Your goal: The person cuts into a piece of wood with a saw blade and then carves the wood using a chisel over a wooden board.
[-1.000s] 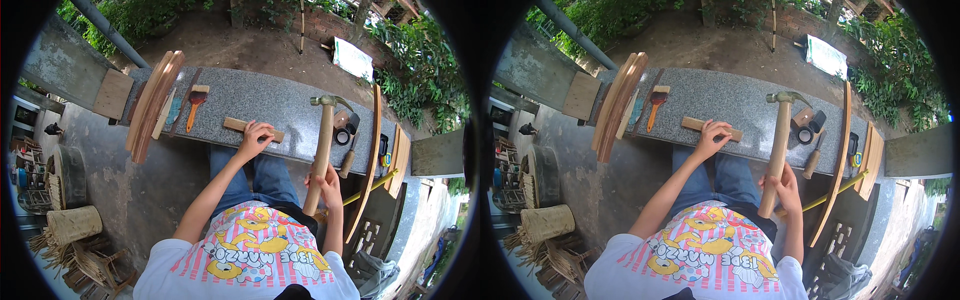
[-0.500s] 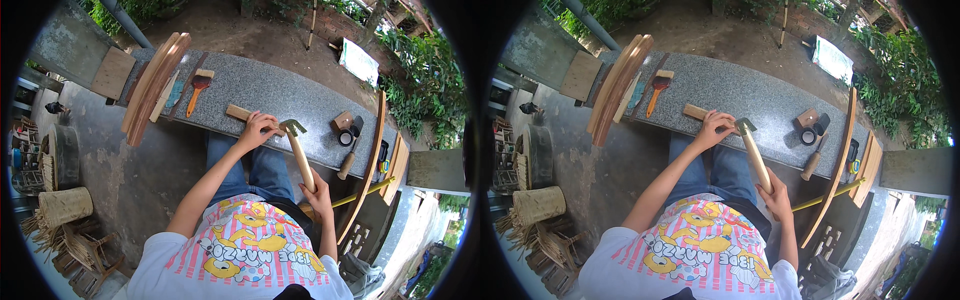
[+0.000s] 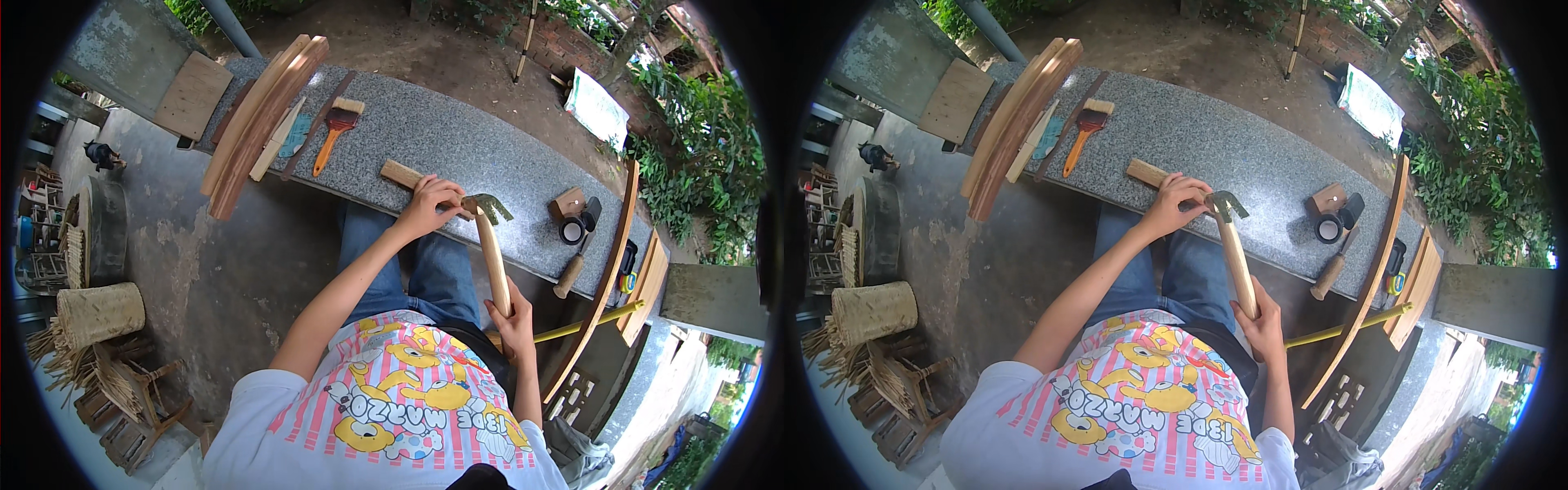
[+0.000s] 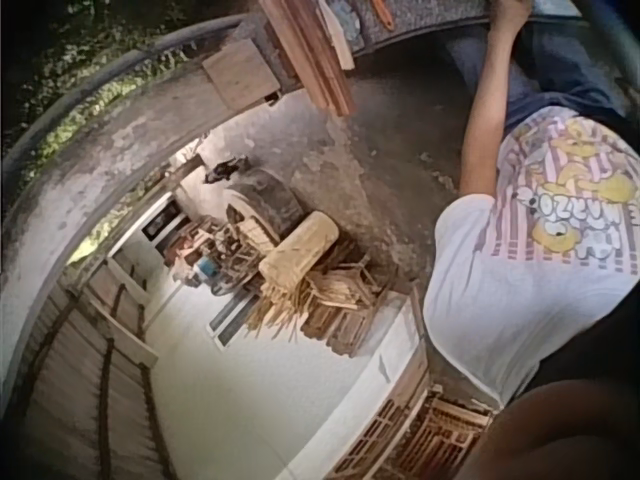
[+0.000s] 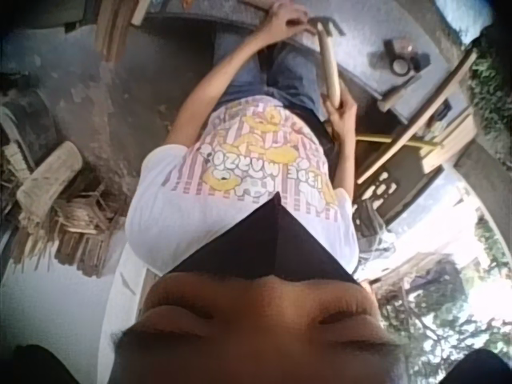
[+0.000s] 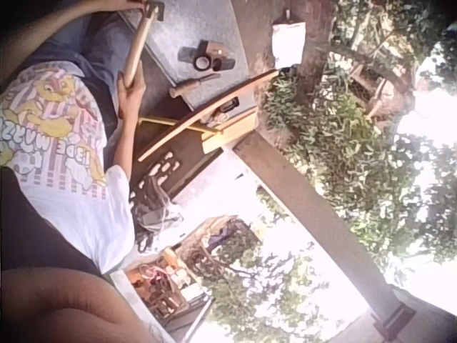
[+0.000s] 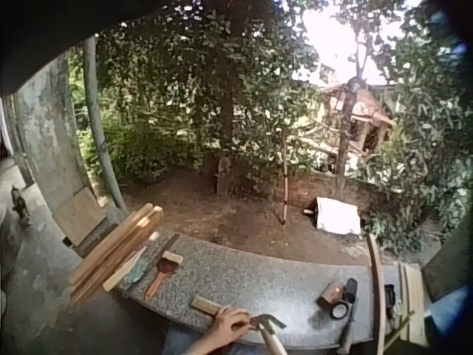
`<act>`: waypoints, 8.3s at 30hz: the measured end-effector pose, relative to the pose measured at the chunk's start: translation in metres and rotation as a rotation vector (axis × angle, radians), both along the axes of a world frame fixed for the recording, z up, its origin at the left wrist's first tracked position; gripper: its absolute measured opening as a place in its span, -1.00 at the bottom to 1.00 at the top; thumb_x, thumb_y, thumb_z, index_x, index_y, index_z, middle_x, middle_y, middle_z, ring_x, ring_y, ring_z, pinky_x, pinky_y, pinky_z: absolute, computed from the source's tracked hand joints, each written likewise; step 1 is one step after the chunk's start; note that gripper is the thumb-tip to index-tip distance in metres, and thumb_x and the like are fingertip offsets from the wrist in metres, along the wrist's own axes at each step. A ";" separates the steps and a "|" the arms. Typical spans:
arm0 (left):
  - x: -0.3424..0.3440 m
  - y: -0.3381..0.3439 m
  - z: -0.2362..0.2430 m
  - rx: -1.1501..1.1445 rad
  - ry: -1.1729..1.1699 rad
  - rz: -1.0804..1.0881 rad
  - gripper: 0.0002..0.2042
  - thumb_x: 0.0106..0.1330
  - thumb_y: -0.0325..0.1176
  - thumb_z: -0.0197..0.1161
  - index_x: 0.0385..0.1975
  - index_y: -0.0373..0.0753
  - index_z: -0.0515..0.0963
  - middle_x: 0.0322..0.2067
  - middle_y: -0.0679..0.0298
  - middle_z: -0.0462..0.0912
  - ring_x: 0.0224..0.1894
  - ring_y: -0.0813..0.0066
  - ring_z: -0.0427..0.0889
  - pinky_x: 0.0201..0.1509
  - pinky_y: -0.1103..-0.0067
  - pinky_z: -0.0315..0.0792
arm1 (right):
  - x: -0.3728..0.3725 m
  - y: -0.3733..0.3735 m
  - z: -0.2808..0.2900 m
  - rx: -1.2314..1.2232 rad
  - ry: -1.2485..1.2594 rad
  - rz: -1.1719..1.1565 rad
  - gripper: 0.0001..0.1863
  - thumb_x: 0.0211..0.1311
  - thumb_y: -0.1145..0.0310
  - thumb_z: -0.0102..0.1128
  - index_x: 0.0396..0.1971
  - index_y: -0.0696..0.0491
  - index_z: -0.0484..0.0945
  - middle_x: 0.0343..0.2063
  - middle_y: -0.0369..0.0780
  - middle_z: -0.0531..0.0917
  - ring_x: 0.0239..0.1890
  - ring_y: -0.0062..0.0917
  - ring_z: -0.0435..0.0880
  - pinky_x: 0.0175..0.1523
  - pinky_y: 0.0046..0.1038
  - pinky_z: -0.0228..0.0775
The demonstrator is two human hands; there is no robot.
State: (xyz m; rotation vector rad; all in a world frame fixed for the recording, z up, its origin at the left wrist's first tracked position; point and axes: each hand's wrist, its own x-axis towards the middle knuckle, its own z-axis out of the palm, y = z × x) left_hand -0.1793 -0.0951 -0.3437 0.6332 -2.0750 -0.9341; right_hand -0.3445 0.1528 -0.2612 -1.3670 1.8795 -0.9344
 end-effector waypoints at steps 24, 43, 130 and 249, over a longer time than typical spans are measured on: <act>0.003 -0.008 0.008 -0.104 -0.175 -0.031 -0.73 0.20 -0.20 0.37 -0.16 -0.17 0.70 -0.01 0.30 0.69 0.06 0.43 0.60 0.18 0.42 0.25 | -0.002 -0.003 0.012 0.120 -0.184 -0.153 -0.37 0.06 0.48 0.39 0.20 0.20 0.44 -0.46 -0.24 0.56 -0.40 -0.66 0.47 -0.21 -0.52 0.42; -0.004 -0.009 0.004 -0.121 -0.225 0.024 -0.71 0.15 -0.16 0.39 -0.16 -0.12 0.72 0.00 0.24 0.69 0.03 0.42 0.63 0.11 0.42 0.29 | 0.000 -0.014 0.007 0.047 -0.152 -0.100 -0.39 0.13 0.55 0.34 0.24 0.15 0.43 -0.55 -0.40 0.46 -0.59 -0.77 0.37 -0.52 -0.63 0.25; 0.004 -0.015 0.020 0.092 -0.242 -0.069 -0.42 0.04 -0.17 0.49 0.11 -0.02 0.44 -0.09 0.31 0.73 0.00 0.17 0.63 0.14 0.35 0.39 | -0.018 -0.057 0.036 0.192 -0.259 -0.189 -0.55 0.09 0.53 0.31 0.04 0.23 0.53 -0.60 -0.31 0.51 -0.65 -0.66 0.48 -0.52 -0.54 0.34; 0.113 0.065 0.078 0.867 0.662 0.168 -0.89 0.47 -0.40 0.13 -0.15 -0.29 0.48 -0.37 0.36 0.52 -0.35 0.68 0.38 -0.18 0.70 0.30 | 0.032 -0.117 0.027 -0.212 -0.514 0.067 -0.48 0.52 0.26 -0.08 0.36 0.17 0.20 0.12 -0.06 0.55 0.17 -0.33 0.54 0.22 -0.33 0.38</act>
